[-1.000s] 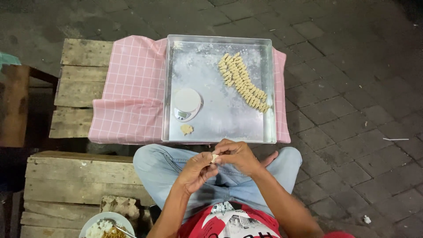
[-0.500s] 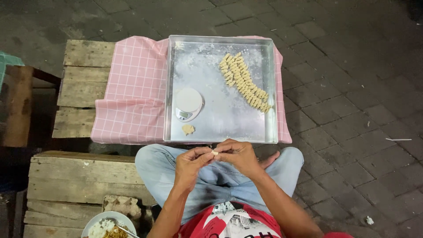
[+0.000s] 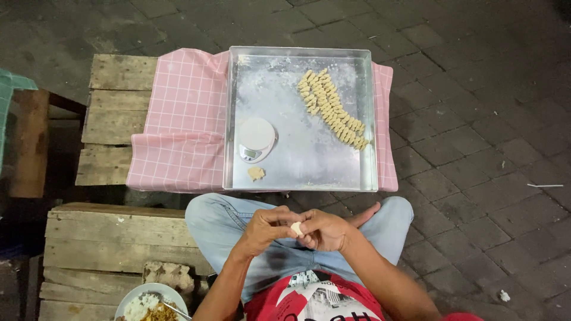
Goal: Portioning dough using a digital scale and hand-shaping it into twisted sticks on a metal tray.
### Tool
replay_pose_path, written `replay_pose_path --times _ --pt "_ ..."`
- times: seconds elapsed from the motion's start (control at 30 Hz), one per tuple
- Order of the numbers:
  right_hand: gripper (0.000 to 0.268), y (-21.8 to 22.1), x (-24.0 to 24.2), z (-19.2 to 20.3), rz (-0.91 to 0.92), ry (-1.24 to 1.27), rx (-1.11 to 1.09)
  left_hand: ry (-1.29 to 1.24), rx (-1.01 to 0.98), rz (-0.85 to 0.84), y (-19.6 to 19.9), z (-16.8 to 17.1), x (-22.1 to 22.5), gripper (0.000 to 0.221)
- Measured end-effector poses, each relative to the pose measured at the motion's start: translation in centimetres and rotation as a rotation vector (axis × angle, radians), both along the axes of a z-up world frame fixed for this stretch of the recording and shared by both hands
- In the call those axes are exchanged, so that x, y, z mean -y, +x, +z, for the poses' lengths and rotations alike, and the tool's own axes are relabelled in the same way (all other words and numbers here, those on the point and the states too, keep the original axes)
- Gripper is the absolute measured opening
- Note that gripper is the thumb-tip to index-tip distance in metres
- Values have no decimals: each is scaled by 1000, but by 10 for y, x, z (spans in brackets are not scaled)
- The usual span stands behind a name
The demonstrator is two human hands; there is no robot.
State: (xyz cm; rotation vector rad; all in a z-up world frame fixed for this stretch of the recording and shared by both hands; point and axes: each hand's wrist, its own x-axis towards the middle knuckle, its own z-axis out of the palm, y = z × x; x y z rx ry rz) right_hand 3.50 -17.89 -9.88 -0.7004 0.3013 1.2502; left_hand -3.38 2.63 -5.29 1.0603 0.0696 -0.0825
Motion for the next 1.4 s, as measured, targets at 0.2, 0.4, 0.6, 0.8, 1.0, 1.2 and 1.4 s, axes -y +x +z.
replay_pose_path --times 0.2,0.4,0.6,0.8,1.0,1.2,1.4 --pt "13 3 -21 47 -269 -328 411 118 -74 205 9 4 8 22" --pt "25 1 -18 38 -438 -221 700 -15 -396 310 2 -11 23 17" --pt "22 2 -14 37 -388 -65 851 -197 -530 91 -7 -23 3 11" --pt "27 -5 -13 56 -202 152 1088 -456 -564 -253 -28 -84 -17 4" --pt "21 -4 -10 56 -273 156 1255 -473 -566 -346 -18 -55 -14 11" --pt "14 -3 -7 89 -305 -186 1503 -210 -648 -148 -5 -8 -5 20" --pt "22 -4 -1 102 -163 -361 1352 -138 -632 62 -3 -4 7 17"
